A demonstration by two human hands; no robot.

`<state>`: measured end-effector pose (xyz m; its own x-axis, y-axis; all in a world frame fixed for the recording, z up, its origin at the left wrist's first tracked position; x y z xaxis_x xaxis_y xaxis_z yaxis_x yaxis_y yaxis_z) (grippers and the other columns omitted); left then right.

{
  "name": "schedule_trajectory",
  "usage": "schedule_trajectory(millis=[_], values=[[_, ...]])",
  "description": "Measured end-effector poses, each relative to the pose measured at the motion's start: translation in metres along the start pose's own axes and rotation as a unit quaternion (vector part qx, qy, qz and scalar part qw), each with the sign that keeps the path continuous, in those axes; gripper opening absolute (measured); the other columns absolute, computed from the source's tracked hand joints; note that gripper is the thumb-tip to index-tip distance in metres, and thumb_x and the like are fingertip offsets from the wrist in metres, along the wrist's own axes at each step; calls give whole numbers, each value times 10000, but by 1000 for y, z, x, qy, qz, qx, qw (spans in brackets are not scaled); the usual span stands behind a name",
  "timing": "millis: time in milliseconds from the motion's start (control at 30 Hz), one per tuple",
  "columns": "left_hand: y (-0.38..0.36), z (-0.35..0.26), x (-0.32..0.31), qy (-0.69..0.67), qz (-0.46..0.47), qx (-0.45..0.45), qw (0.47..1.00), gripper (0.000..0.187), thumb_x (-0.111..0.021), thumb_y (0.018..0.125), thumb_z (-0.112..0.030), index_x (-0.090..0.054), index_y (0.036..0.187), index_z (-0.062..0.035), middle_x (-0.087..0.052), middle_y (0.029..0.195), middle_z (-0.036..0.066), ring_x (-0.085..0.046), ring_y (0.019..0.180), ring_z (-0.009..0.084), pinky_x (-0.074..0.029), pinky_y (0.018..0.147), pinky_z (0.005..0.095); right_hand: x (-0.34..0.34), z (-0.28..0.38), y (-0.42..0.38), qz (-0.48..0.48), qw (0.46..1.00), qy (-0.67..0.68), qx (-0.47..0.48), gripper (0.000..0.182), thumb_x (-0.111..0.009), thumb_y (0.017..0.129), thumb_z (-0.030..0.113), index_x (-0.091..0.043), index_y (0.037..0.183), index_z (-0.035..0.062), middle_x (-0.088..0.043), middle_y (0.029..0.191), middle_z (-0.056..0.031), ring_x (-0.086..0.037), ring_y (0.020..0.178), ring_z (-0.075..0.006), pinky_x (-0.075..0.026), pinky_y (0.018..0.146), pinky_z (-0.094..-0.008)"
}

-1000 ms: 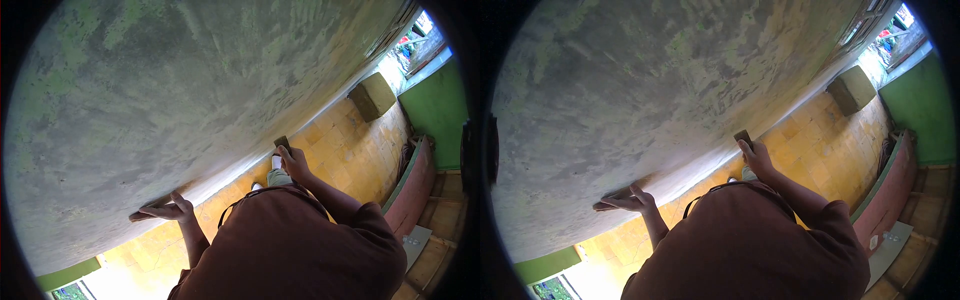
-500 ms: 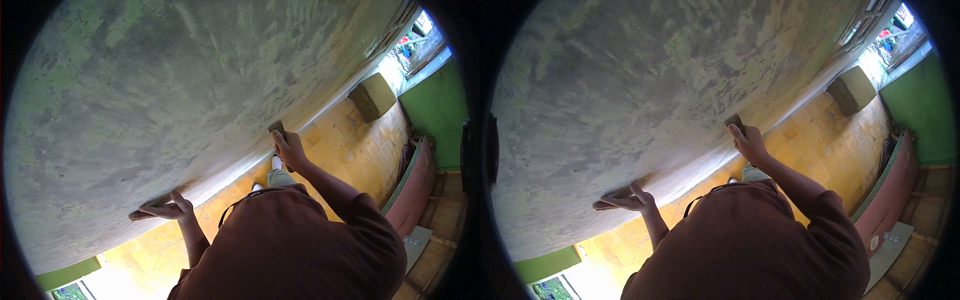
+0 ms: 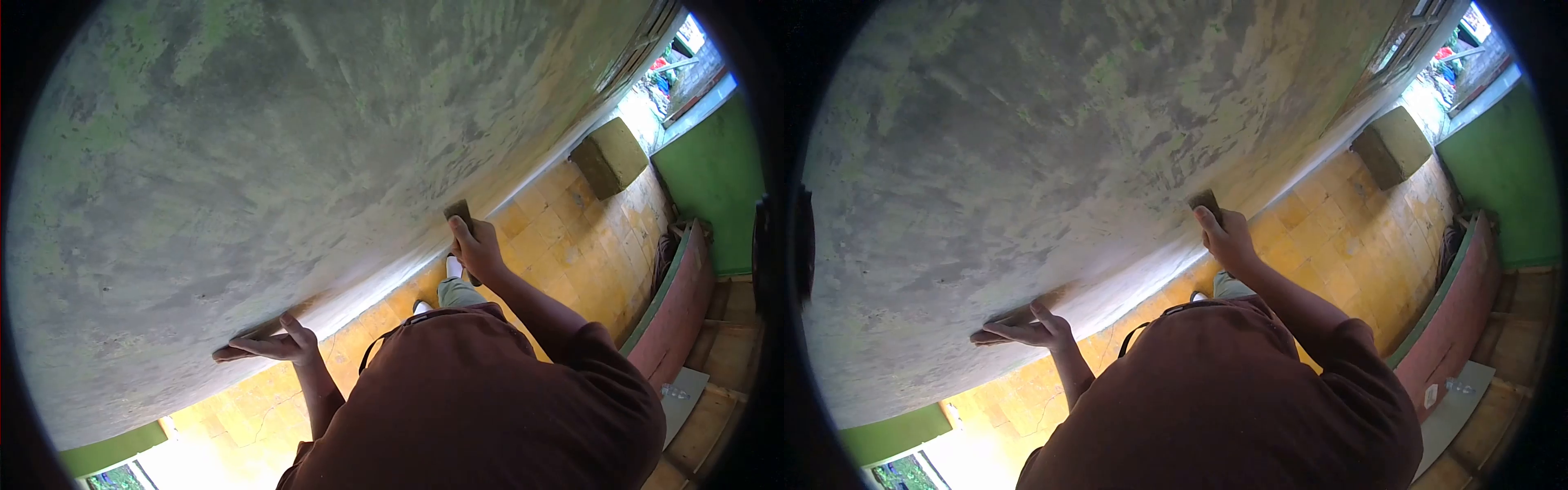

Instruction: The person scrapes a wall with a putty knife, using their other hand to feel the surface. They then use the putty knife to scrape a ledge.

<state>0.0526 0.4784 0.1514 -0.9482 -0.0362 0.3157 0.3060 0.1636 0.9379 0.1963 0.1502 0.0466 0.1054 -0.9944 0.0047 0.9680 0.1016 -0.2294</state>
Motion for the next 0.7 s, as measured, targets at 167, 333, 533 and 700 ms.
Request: schedule_trajectory(millis=[167, 333, 533, 700], values=[[-1, 2, 1, 0, -3, -3, 1000, 831, -483, 919, -491, -91, 1500, -44, 58, 1560, 197, 115, 1430, 388, 73, 1093, 622, 18, -47, -21, -30, 993, -107, -40, 487, -533, 954, 377, -493, 594, 51, -436, 480, 10, -431, 447, -92, -342, 446, -288], [-1, 0, 2, -3, -2, -3, 1000, 835, -481, 918, -500, -89, 1500, -48, 63, 1561, 193, 118, 1430, 384, 78, 1092, 621, -5, -3, 6, -7, 1000, -16, 5, 499, -530, 956, 390, -482, 593, 51, -434, 489, 14, -409, 445, -90, -339, 444, -289], [-2, 3, 1, 4, 1, 1, 1000, 843, -486, 912, -512, -93, 1502, -56, 55, 1562, 193, 107, 1432, 384, 74, 1093, 621, 9, -28, -21, -12, 997, -68, -27, 508, -536, 952, 407, -477, 591, 54, -432, 493, 17, -399, 444, -83, -334, 440, -290], [0, 1, 1, 12, -3, -5, 1000, 839, -481, 914, -511, -92, 1501, -56, 45, 1562, 194, 99, 1433, 386, 65, 1094, 626, -3, -20, 6, -8, 997, -71, -10, 511, -537, 950, 409, -480, 588, 54, -432, 492, 15, -404, 443, -87, -335, 439, -293]])
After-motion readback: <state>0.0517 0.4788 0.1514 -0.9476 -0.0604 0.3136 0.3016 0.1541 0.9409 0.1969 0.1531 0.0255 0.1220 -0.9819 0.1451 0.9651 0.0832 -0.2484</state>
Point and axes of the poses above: each hand's wrist, its own y-axis towards the middle knuckle, its own x-axis out of the back of the hand, z = x × y, the point moved 7 cm from there along y, towards the middle knuckle
